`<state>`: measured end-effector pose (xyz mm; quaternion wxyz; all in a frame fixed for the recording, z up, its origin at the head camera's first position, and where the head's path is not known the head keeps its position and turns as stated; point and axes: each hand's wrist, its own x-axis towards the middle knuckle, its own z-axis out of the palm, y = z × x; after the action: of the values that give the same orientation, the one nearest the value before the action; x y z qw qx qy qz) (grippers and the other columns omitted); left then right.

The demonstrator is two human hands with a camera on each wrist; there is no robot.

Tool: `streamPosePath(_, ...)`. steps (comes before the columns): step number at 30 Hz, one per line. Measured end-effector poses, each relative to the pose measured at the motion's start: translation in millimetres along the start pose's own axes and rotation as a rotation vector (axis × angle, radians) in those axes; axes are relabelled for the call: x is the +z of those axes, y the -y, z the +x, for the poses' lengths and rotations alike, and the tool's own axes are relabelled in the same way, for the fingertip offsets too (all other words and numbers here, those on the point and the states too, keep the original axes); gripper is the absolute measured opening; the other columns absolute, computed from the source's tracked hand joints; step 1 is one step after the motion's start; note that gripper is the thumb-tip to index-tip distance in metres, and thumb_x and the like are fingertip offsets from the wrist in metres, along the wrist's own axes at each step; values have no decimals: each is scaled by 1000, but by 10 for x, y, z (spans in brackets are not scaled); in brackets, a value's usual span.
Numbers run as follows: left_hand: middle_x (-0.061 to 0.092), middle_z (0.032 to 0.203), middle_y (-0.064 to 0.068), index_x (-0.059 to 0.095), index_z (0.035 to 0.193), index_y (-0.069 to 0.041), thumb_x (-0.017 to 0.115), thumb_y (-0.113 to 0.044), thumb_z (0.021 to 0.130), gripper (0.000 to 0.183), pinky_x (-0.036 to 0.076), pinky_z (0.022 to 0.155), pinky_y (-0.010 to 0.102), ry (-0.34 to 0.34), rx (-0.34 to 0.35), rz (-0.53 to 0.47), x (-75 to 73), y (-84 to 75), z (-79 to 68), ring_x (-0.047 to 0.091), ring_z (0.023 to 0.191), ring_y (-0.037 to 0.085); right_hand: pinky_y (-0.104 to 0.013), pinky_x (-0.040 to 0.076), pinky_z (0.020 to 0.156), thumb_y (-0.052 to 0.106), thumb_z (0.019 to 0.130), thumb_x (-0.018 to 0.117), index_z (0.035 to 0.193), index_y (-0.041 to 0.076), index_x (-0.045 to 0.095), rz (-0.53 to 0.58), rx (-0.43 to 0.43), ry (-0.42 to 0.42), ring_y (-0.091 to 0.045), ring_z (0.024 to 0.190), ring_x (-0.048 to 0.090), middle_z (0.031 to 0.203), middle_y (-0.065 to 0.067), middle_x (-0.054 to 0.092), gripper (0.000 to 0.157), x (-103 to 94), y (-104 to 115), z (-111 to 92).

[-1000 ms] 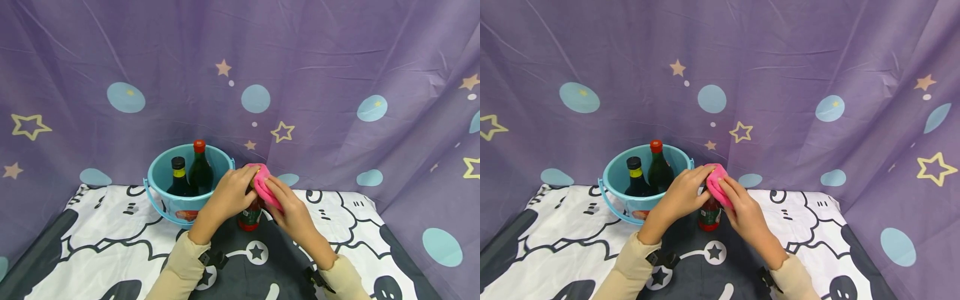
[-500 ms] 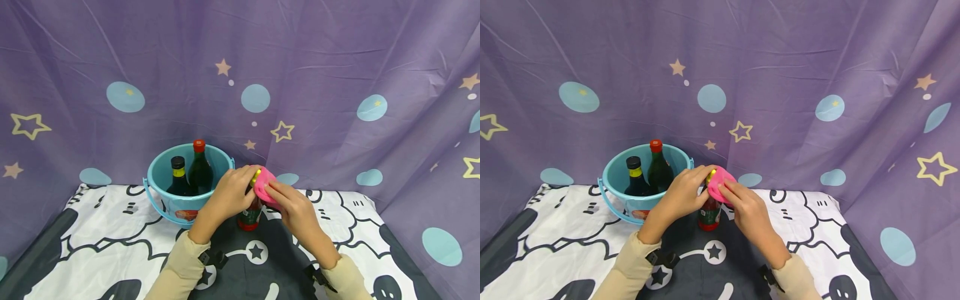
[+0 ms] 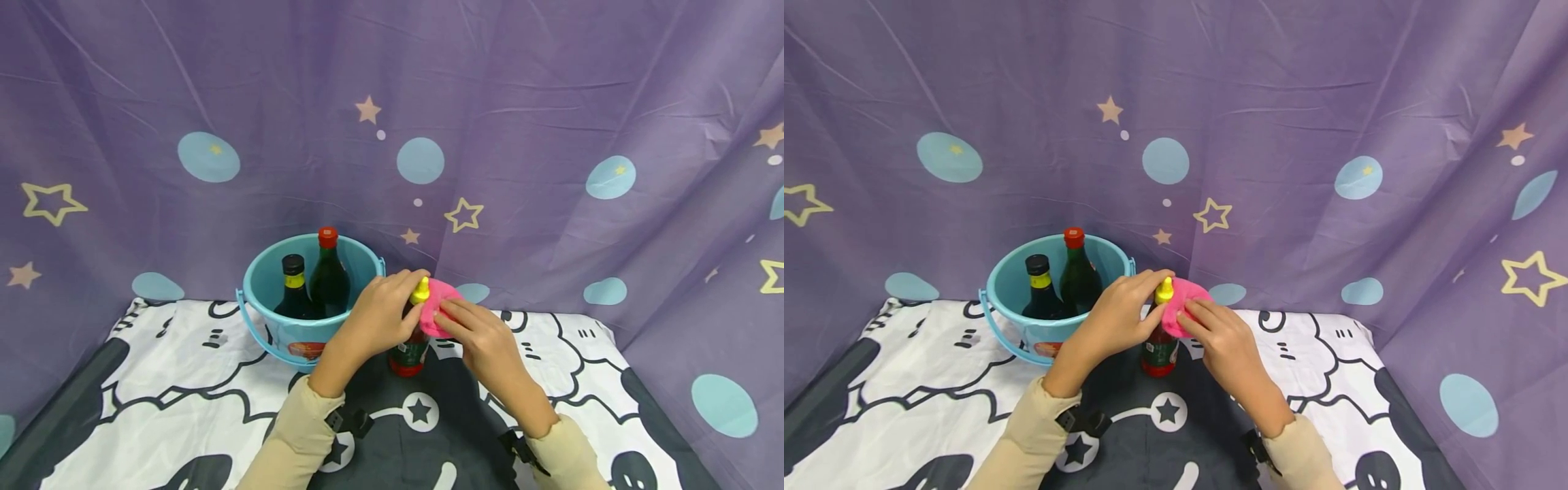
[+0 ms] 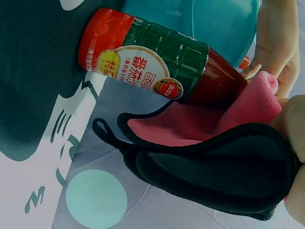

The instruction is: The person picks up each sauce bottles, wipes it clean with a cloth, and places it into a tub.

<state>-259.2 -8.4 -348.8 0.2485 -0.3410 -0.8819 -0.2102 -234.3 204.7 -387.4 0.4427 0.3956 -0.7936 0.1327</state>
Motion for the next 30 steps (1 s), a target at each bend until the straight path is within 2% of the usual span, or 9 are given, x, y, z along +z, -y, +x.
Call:
streamPosePath(4,71,116,9,60,135,-5,76,-19,90,50,57,91,42,3,-8,-4,11,-2,-1,67,97,23,-47,59,86,-21,70,68,108,6,80,-10,-11,20,-32,105,73,112,-14,77,48,2,-15,-16)
streamPosePath(14,71,110,8,61,133,-5,74,-20,91,47,57,86,40,-11,4,-5,20,0,2,65,89,22,-45,59,88,-17,69,70,105,7,81,-62,-25,140,-30,104,72,107,-11,78,44,-28,-24,-28)
streamPosePath(23,71,112,8,60,134,-5,74,-21,92,47,57,89,41,-2,-7,-3,29,3,5,66,92,22,-43,59,89,-18,61,71,98,8,81,-102,-35,236,-28,101,73,102,-8,78,46,-14,-34,-51)
streamPosePath(30,70,111,8,60,133,-6,75,-20,91,47,56,89,41,0,-12,-9,23,2,2,65,93,22,-40,59,88,-17,61,73,92,10,81,-104,-21,314,-25,96,72,96,-4,77,42,23,-39,-72)
